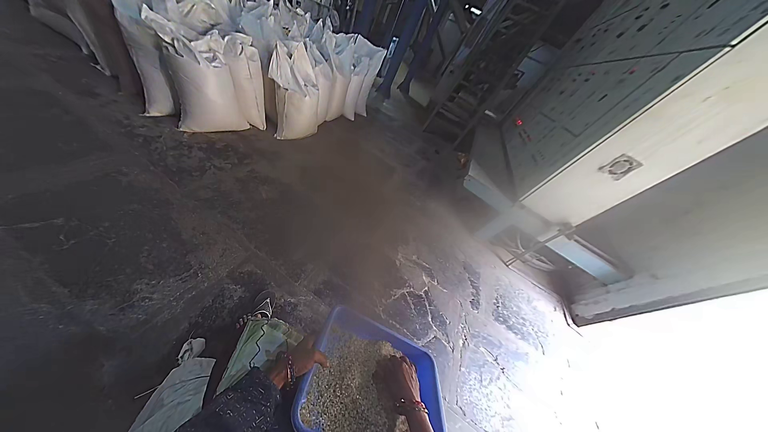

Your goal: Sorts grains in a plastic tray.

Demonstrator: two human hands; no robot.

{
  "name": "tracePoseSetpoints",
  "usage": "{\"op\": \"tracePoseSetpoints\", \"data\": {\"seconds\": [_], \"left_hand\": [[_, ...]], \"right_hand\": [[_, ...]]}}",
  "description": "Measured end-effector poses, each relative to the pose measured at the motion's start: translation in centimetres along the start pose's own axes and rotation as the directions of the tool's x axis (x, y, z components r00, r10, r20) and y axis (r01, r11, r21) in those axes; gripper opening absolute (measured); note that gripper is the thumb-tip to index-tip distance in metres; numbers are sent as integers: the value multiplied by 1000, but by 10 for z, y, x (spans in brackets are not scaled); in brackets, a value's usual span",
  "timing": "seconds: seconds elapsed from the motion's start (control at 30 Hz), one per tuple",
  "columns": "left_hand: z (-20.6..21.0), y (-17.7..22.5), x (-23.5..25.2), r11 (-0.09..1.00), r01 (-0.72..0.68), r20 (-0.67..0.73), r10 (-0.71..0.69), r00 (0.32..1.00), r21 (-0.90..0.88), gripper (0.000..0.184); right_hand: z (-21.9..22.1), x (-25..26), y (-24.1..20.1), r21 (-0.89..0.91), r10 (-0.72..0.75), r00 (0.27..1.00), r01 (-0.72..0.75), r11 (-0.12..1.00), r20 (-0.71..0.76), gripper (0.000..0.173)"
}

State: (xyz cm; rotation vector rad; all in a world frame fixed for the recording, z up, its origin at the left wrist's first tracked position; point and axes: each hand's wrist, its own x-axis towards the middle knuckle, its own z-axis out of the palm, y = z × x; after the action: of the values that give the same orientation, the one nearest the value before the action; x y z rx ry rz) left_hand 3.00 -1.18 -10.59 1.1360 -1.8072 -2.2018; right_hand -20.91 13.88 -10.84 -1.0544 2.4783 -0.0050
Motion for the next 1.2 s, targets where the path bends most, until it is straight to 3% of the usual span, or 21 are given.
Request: {"op": "tracePoseSetpoints", "data": {"seconds": [0.27, 0.4, 0.6, 0.77, 0.9, 1.07, 1.2], "left_hand": [[0, 2, -1, 1000, 7, 5, -7, 1000, -17, 57], [1, 2, -2, 1000, -6, 0, 6, 1000, -16, 55], [0, 1, -1, 1000, -4, 7, 4, 1000, -4, 55], [0, 0, 1, 1000, 17, 4, -17, 1000, 2, 57], [0, 3, -2, 1000, 24, 7, -24, 1000, 3, 59], [1, 4, -4, 1000, 23, -6, -23, 1000, 9, 57], [1, 4, -3, 999, 38, -20, -38, 999, 6, 54]], "right_hand": [[-10, -12, -11, 114, 104, 982, -86, 990, -161, 33], [-15, -14, -14, 163, 139, 970, -107, 981, -201, 38], [-16, -18, -16, 189, 86, 964, -38, 981, -251, 44], [0, -10, -5, 187, 28, 955, 29, 982, -296, 32], [4, -8, -6, 136, 83, 978, -57, 989, -191, 49], [1, -13, -15, 19, -42, 999, 42, 999, -25, 64], [1, -16, -21, -68, -131, 987, 138, 988, 95, 64]]}}
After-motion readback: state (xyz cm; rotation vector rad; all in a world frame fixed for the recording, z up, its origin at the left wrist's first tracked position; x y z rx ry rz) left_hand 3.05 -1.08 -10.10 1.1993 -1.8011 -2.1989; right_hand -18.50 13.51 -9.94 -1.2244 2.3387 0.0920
